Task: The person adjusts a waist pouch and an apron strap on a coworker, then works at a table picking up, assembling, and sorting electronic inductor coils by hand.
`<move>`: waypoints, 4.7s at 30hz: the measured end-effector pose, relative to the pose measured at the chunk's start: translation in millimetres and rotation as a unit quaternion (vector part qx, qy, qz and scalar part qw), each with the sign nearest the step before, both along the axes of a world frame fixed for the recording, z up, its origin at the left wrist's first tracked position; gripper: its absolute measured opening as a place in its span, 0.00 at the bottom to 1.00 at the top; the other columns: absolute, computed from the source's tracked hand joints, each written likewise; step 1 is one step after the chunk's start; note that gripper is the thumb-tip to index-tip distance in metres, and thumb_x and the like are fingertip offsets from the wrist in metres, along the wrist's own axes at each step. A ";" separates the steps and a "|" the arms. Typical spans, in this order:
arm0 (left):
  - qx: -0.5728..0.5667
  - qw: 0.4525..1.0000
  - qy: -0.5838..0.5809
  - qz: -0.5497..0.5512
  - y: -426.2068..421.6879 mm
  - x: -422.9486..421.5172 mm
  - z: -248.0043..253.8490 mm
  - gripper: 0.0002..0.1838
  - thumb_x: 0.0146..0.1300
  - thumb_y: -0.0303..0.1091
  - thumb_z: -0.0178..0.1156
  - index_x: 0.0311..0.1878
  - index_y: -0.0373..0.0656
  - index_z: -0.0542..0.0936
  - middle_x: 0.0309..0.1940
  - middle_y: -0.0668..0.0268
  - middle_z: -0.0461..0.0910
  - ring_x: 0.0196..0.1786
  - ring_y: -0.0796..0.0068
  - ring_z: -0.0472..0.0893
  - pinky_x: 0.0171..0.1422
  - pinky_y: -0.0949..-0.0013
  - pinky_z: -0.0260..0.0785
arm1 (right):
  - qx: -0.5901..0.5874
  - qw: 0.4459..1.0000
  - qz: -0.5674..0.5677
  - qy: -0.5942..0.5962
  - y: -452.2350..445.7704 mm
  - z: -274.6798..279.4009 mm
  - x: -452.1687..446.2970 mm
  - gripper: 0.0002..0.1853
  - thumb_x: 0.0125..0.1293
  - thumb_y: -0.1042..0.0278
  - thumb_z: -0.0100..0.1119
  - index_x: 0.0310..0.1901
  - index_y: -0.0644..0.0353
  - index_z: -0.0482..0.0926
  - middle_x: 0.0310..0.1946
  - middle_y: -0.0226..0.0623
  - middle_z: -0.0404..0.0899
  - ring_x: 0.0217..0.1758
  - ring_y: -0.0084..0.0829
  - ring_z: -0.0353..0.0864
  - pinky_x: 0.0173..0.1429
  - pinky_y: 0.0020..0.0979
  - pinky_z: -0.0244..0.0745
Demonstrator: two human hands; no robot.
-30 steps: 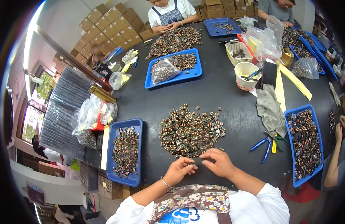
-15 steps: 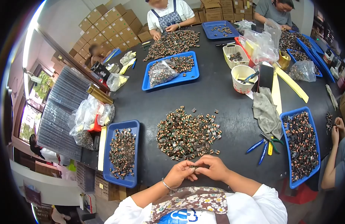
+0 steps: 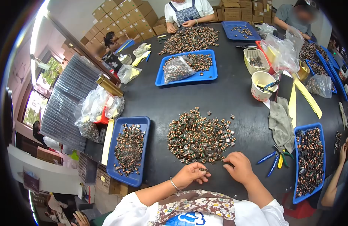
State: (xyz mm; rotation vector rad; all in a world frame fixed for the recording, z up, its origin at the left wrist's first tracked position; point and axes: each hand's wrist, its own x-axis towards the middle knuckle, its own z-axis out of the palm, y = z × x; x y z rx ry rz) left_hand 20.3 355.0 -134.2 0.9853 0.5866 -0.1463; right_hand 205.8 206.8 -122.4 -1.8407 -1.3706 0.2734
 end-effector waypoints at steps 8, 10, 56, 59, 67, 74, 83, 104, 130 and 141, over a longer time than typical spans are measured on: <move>0.046 0.998 0.013 0.031 -9.5 0.9 4.6 0.08 0.64 0.28 0.55 0.45 0.40 0.71 0.40 0.56 0.81 0.37 0.73 0.82 0.37 0.76 0.74 | -0.005 1.000 -0.027 -0.003 1.8 -12.3 1.4 0.09 0.48 0.79 0.62 0.34 0.60 0.78 0.33 0.38 0.76 0.38 0.40 0.76 0.42 0.34 0.72; 0.041 0.998 0.005 0.047 -14.8 -2.6 2.5 0.08 0.64 0.27 0.55 0.45 0.40 0.71 0.40 0.56 0.81 0.37 0.72 0.82 0.37 0.76 0.74 | -0.023 0.999 -0.029 -0.005 1.1 -13.3 0.4 0.09 0.49 0.79 0.61 0.34 0.60 0.78 0.33 0.39 0.76 0.37 0.40 0.76 0.41 0.34 0.72; 0.042 0.998 0.025 0.048 -23.0 2.5 0.1 0.09 0.62 0.23 0.55 0.45 0.38 0.72 0.36 0.61 0.78 0.31 0.81 0.77 0.33 0.78 0.72 | -0.057 0.962 0.022 0.267 -3.7 -14.0 -2.7 0.11 0.48 0.81 0.65 0.35 0.63 0.78 0.32 0.31 0.75 0.31 0.19 0.75 0.34 0.21 0.71; 0.036 0.998 0.018 0.057 -22.5 4.4 -0.7 0.09 0.62 0.23 0.55 0.45 0.38 0.72 0.35 0.62 0.78 0.31 0.81 0.77 0.32 0.78 0.72 | -0.041 0.937 0.054 0.344 0.0 -14.8 -10.7 0.10 0.48 0.80 0.66 0.34 0.64 0.79 0.33 0.32 0.75 0.33 0.21 0.76 0.35 0.22 0.72; 0.025 0.999 0.031 0.029 -21.3 9.6 3.9 0.09 0.61 0.26 0.58 0.44 0.40 0.73 0.31 0.70 0.77 0.27 0.88 0.74 0.27 0.84 0.67 | -0.016 0.947 0.085 0.309 4.0 -13.2 -20.2 0.09 0.48 0.77 0.68 0.33 0.64 0.80 0.29 0.34 0.77 0.27 0.23 0.77 0.32 0.22 0.73; 0.051 0.998 0.042 0.008 -19.3 9.0 1.4 0.08 0.61 0.23 0.57 0.43 0.40 0.72 0.33 0.65 0.78 0.24 0.86 0.73 0.24 0.85 0.65 | 0.038 0.982 0.070 0.173 9.7 -18.5 -6.5 0.09 0.47 0.77 0.67 0.32 0.62 0.80 0.30 0.36 0.79 0.30 0.31 0.77 0.36 0.29 0.73; 0.069 0.997 0.038 0.020 -15.8 7.7 3.1 0.07 0.61 0.23 0.57 0.42 0.40 0.72 0.34 0.64 0.79 0.25 0.86 0.73 0.25 0.84 0.64 | -0.008 0.999 -0.005 -0.033 18.8 -21.7 -5.1 0.11 0.47 0.78 0.64 0.34 0.59 0.79 0.33 0.33 0.76 0.38 0.36 0.75 0.42 0.32 0.70; -0.175 0.981 -0.017 0.087 8.8 -40.1 9.2 0.05 0.63 0.33 0.56 0.38 0.45 0.72 0.26 0.68 0.75 0.21 0.81 0.72 0.18 0.82 0.56 | -0.020 0.899 0.106 0.423 38.1 -5.8 -59.3 0.13 0.56 0.76 0.62 0.44 0.63 0.77 0.36 0.30 0.78 0.37 0.18 0.76 0.42 0.21 0.72; 0.499 0.820 0.107 0.259 128.8 -225.4 102.2 0.14 0.65 0.37 0.53 0.45 0.36 0.77 0.37 0.61 0.81 0.35 0.78 0.77 0.41 0.74 0.70 | -0.141 0.871 0.452 0.127 104.0 27.8 -123.4 0.15 0.55 0.65 0.63 0.44 0.59 0.78 0.41 0.38 0.77 0.43 0.38 0.77 0.47 0.35 0.74; -0.160 0.874 0.250 0.384 -60.4 -294.7 -14.6 0.33 0.66 0.61 0.41 0.59 0.40 0.70 0.57 0.60 0.72 0.57 0.69 0.73 0.62 0.67 0.65 | -0.215 0.799 0.559 0.063 118.5 12.5 -176.9 0.27 0.52 0.48 0.63 0.48 0.59 0.76 0.44 0.41 0.77 0.49 0.43 0.76 0.50 0.41 0.72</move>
